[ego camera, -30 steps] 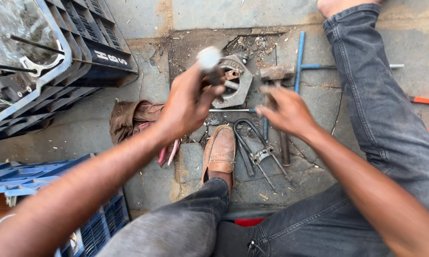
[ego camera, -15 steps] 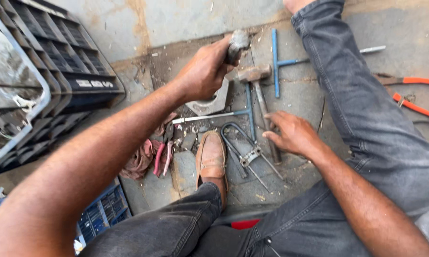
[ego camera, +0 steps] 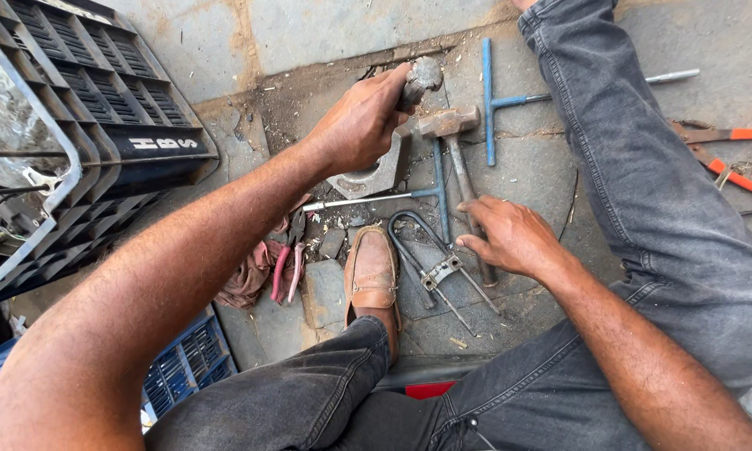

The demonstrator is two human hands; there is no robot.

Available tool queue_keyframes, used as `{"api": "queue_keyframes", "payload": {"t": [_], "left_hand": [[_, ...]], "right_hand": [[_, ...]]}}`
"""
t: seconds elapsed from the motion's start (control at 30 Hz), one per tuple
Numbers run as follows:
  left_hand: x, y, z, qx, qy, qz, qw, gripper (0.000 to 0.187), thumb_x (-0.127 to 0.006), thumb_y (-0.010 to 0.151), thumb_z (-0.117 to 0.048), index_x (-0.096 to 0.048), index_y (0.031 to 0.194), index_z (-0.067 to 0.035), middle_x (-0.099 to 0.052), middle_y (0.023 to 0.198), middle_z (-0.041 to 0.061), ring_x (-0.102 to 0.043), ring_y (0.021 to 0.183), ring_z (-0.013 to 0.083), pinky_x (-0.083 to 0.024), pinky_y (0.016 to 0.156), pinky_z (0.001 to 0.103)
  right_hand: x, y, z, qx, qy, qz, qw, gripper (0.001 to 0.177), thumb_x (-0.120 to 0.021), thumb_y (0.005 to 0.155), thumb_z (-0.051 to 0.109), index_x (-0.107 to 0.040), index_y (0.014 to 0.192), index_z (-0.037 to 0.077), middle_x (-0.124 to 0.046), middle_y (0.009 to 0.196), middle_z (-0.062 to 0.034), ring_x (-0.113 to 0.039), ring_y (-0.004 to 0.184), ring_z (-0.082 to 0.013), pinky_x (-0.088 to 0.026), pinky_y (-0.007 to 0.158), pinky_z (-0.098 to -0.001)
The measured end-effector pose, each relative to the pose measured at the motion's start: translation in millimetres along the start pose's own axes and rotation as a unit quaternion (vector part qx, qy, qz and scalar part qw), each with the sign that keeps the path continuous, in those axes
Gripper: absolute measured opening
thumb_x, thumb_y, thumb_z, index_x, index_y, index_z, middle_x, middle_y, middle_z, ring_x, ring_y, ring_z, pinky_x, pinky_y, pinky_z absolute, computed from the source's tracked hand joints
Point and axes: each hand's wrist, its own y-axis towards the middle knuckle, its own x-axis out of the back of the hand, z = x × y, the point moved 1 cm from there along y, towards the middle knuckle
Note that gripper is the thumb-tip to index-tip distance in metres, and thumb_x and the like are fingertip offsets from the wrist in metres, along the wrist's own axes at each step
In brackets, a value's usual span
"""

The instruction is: The person sits on the floor and uses a hammer and metal rod to strike and adjust a metal bracket. They also use pliers to manipulate a small metal piece and a power tool briefly. The person repeatedly hammers the bracket and inspects it throughout the clip.

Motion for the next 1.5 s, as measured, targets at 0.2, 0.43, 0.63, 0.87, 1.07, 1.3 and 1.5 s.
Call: {"api": "queue_keyframes", "payload": {"t": [0.2,0.43,0.63,0.87,1.07,1.3,1.5], "left_hand": [[0.7,5.2,-2.7,0.024,0.014,0.025,0.999,0.032,-0.059,0.099,-0.006,-0.042,0.125,-0.001,-0.066,0.106,0.021,-0.067,0.103,0.0395,-0.052,0.089,0.051],[2.7,13.1,-20.0,0.087,0.03,0.05,0.995,0.033,-0.063,0.101,-0.026,-0.048,0.116,0.0,-0.07,0.097,0.023,-0.07,0.091,0.041,-0.053,0.087,0.051],[-25.0,22.8,-27.4,0.094,0.075,-0.001,0.993,0.028,-0.062,0.097,-0.019,-0.05,0.113,0.001,-0.069,0.099,0.028,-0.065,0.098,0.0474,-0.051,0.086,0.053],[-68.6,22.2,-28.4,0.171,0.069,-0.153,0.971,0.027,-0.067,0.093,-0.016,-0.055,0.113,-0.003,-0.07,0.099,0.027,-0.067,0.096,0.0473,-0.051,0.082,0.054],[-88.6,2.2,-43.7,0.182,0.078,-0.189,0.962,0.023,-0.067,0.095,-0.011,-0.054,0.11,0.002,-0.068,0.099,0.031,-0.061,0.1,0.0525,-0.049,0.08,0.056],[-82.0,-3.2,-45.1,0.208,0.112,-0.142,0.961,0.019,-0.061,0.096,-0.011,-0.052,0.107,0.001,-0.069,0.1,0.028,-0.066,0.096,0.046,-0.05,0.082,0.054],[-67.0,15.3,-55.3,0.222,0.175,-0.086,0.955,0.021,-0.058,0.097,-0.018,-0.051,0.105,0.0,-0.069,0.097,0.029,-0.066,0.094,0.0468,-0.048,0.084,0.057]], "right_hand": [[-1.8,1.6,-4.0,-0.013,0.007,0.025,1.0,0.055,-0.077,0.084,0.037,-0.062,0.131,0.013,-0.068,0.101,-0.0092,-0.071,0.092,-0.0286,-0.059,0.08,-0.0448],[2.1,-1.1,-3.0,0.056,-0.01,-0.031,0.998,0.054,-0.078,0.084,0.033,-0.062,0.128,0.006,-0.068,0.11,-0.0133,-0.071,0.094,-0.0313,-0.059,0.081,-0.0465],[3.6,-4.9,-2.7,0.047,0.022,-0.052,0.997,0.053,-0.078,0.085,0.036,-0.062,0.127,0.007,-0.068,0.108,-0.0153,-0.07,0.096,-0.0351,-0.057,0.084,-0.0487],[3.9,-5.4,-9.4,0.063,0.019,-0.088,0.994,0.049,-0.081,0.083,0.035,-0.066,0.121,0.008,-0.069,0.111,-0.0161,-0.069,0.102,-0.0378,-0.055,0.088,-0.0496],[5.3,-10.1,-23.7,0.05,0.046,-0.106,0.992,0.053,-0.082,0.083,0.039,-0.065,0.124,0.009,-0.068,0.113,-0.0176,-0.068,0.106,-0.0366,-0.054,0.092,-0.0483],[-3.5,-10.5,-38.0,-0.015,0.069,-0.04,0.997,0.057,-0.077,0.086,0.038,-0.06,0.131,0.007,-0.068,0.117,-0.0171,-0.069,0.106,-0.0333,-0.056,0.092,-0.0474],[0.4,-8.8,-48.6,-0.008,0.07,-0.099,0.993,0.051,-0.078,0.086,0.037,-0.064,0.127,0.009,-0.068,0.119,-0.0171,-0.067,0.11,-0.0368,-0.054,0.094,-0.049]]}}
